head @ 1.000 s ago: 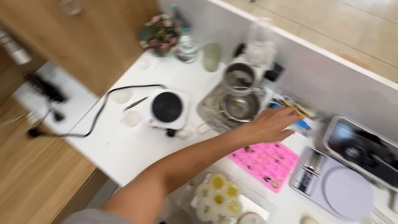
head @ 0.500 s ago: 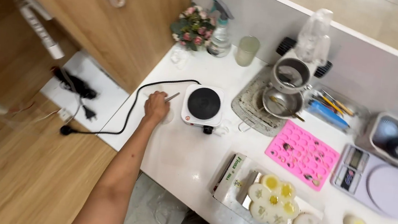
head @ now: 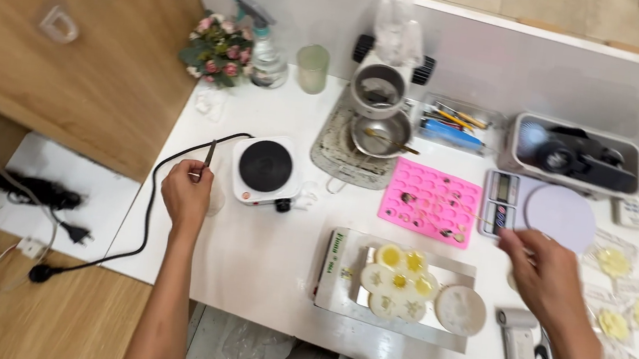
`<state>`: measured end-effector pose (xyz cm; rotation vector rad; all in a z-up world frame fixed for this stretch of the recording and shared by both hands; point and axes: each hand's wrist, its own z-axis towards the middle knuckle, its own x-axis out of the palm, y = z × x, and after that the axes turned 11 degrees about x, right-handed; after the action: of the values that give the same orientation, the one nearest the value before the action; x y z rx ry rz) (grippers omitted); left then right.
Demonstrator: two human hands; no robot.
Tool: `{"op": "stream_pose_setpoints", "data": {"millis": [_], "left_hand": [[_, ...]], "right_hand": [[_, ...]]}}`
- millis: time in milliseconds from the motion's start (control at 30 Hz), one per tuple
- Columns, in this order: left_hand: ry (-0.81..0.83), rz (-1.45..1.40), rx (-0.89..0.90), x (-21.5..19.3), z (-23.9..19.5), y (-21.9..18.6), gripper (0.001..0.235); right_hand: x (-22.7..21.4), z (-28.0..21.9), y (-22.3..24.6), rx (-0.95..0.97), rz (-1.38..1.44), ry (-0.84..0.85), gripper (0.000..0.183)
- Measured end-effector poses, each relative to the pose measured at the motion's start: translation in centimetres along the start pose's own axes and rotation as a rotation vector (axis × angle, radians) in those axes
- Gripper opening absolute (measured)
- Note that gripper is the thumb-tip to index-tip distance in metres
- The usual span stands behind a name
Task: Packaging a flower-shaped scented wax product into labeled plastic bags and organizing finished items on a display shelf.
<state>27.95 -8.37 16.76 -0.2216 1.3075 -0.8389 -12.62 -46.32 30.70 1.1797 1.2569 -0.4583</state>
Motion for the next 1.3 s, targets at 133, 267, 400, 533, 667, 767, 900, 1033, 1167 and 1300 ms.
{"op": "stream_pose_setpoints", "data": {"millis": [133, 267, 400, 533, 667, 767, 900, 1033, 1167, 1300], "left_hand": [[0.017, -0.585, 0.124, -1.2, -4.6, -13.5, 0.018], [0.222, -0.833, 0.469, -0.8, -9.9, -28.5, 0.019], [0.255, -0.697, 0.433, -1.2, -11.6, -35.8, 0.013], [0.276, -0.620, 0.496, -1.3, -12.3, -36.8, 0.037], [0.188, -0.490, 0.437, -2.9, -13.2, -32.8, 0.031], [0.281, -0.382, -0.032, -5.4, -14.4, -29.9, 0.025], [0.228, -0.282, -0.248, -7.3, -18.1, -25.6, 0.024], [0.167, -0.276, -0.393, -8.1, -21.1, -21.3, 0.024], [0.135, -0.267, -0.422, -7.2, -21.3, -14.2, 0.027], [0.087, -0.281, -0.350, -5.5, -16.8, -7.5, 0.026]], "right_hand": [[0.3, -0.6, 4.9, -0.218, 0.372, 0.221, 0.029], [0.4, -1.6, 9.0, -0.313, 0.510, 0.442, 0.040], [0.7, 0.0, 6.4, -0.338, 0.743, 0.532, 0.030], [0.5, 5.2, 3.8, -0.293, 0.714, 0.392, 0.029], [5.0, 17.8, 2.2, -0.378, 0.040, -0.127, 0.024], [13.5, 30.7, 0.0, -0.366, -0.415, -0.061, 0.019], [17.5, 37.0, -0.5, -0.365, -0.694, 0.058, 0.021], [17.3, 35.9, -0.5, -0.407, -0.634, -0.028, 0.030], [13.4, 30.1, -2.8, -0.441, -0.299, -0.083, 0.017], [8.8, 23.4, -10.2, -0.407, -0.140, -0.071, 0.022]]}}
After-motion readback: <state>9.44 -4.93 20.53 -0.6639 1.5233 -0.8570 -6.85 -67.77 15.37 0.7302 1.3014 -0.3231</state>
